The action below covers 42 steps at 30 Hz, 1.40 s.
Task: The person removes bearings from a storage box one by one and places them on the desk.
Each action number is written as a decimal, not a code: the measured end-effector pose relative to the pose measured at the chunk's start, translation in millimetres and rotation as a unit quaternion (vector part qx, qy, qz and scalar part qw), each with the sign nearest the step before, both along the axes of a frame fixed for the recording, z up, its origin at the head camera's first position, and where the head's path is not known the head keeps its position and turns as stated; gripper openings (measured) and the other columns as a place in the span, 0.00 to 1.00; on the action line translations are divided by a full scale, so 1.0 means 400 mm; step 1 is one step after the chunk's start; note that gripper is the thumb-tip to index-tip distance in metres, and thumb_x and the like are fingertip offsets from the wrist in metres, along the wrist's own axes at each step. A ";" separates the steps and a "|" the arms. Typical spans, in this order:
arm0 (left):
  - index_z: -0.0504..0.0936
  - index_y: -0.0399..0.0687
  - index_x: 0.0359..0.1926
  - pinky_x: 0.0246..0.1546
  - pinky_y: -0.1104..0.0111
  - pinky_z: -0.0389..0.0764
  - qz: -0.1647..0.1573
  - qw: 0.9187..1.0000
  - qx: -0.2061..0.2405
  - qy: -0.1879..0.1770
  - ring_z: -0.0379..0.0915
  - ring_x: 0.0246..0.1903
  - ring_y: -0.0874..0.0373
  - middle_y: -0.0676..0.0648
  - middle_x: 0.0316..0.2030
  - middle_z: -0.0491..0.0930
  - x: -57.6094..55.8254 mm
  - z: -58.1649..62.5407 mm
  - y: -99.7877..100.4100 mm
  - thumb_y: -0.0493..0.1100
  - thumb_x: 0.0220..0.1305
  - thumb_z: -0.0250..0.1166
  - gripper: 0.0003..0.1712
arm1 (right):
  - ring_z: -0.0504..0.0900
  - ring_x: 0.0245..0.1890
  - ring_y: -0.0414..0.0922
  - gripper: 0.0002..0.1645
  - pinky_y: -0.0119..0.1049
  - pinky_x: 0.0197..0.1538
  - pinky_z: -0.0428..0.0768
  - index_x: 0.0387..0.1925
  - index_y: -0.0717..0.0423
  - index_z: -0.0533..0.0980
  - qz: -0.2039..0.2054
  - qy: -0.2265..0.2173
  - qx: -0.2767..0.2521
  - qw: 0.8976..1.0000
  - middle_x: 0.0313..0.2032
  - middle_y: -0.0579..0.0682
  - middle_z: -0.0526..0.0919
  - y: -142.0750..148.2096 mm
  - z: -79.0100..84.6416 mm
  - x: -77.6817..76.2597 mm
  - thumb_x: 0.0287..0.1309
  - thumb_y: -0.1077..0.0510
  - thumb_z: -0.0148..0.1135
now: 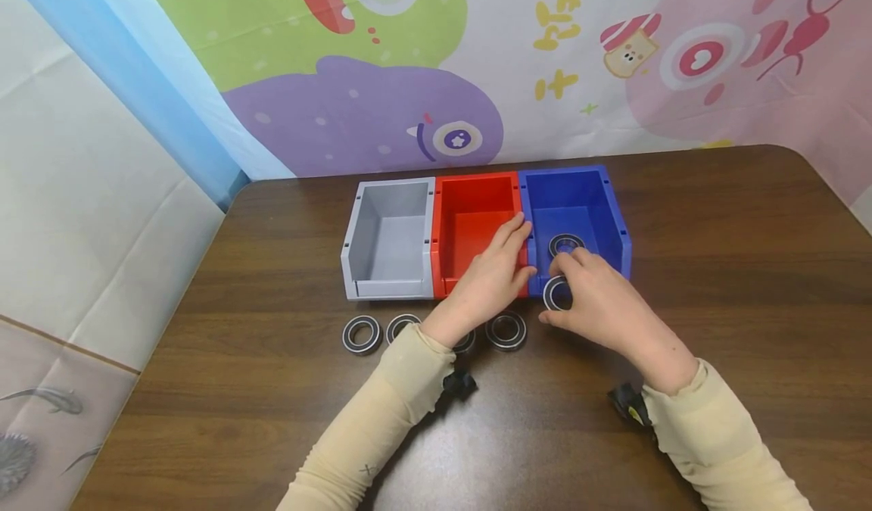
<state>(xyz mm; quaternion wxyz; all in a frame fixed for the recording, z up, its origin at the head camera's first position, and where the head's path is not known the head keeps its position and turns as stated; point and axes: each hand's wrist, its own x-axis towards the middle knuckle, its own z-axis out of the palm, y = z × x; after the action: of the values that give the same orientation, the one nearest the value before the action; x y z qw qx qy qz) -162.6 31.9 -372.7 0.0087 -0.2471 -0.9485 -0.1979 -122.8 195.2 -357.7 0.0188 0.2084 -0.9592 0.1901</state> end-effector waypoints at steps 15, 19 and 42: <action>0.55 0.45 0.68 0.53 0.69 0.71 0.002 1.000 0.002 0.002 0.65 0.60 0.57 0.48 0.69 0.51 0.000 -0.007 -0.001 0.49 0.62 0.57 0.36 | 0.77 0.35 0.49 0.29 0.48 0.39 0.77 0.37 0.59 0.75 0.058 -0.043 0.041 0.997 0.34 0.53 0.77 -0.014 -0.011 0.026 0.32 0.48 0.75; 0.55 0.45 0.68 0.54 0.69 0.70 0.003 1.000 0.003 0.000 0.64 0.60 0.57 0.48 0.69 0.50 -0.001 -0.007 -0.002 0.49 0.62 0.57 0.37 | 0.77 0.33 0.47 0.27 0.45 0.37 0.77 0.36 0.58 0.76 0.080 -0.051 0.044 0.995 0.33 0.50 0.77 -0.017 -0.018 0.030 0.32 0.48 0.75; 0.56 0.45 0.68 0.54 0.68 0.70 0.001 1.000 0.004 0.003 0.62 0.61 0.57 0.47 0.69 0.51 -0.001 -0.005 -0.002 0.49 0.61 0.58 0.37 | 0.77 0.31 0.47 0.27 0.45 0.37 0.77 0.36 0.60 0.76 0.105 -0.039 0.083 0.990 0.32 0.52 0.76 -0.048 -0.052 0.041 0.31 0.54 0.76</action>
<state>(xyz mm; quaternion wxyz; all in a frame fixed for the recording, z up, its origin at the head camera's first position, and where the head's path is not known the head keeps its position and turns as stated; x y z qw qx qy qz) -162.8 31.0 -374.8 0.0130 -0.2463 -0.9480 -0.2011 -106.3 176.2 -378.6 -0.0558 0.3015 -0.9445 0.1183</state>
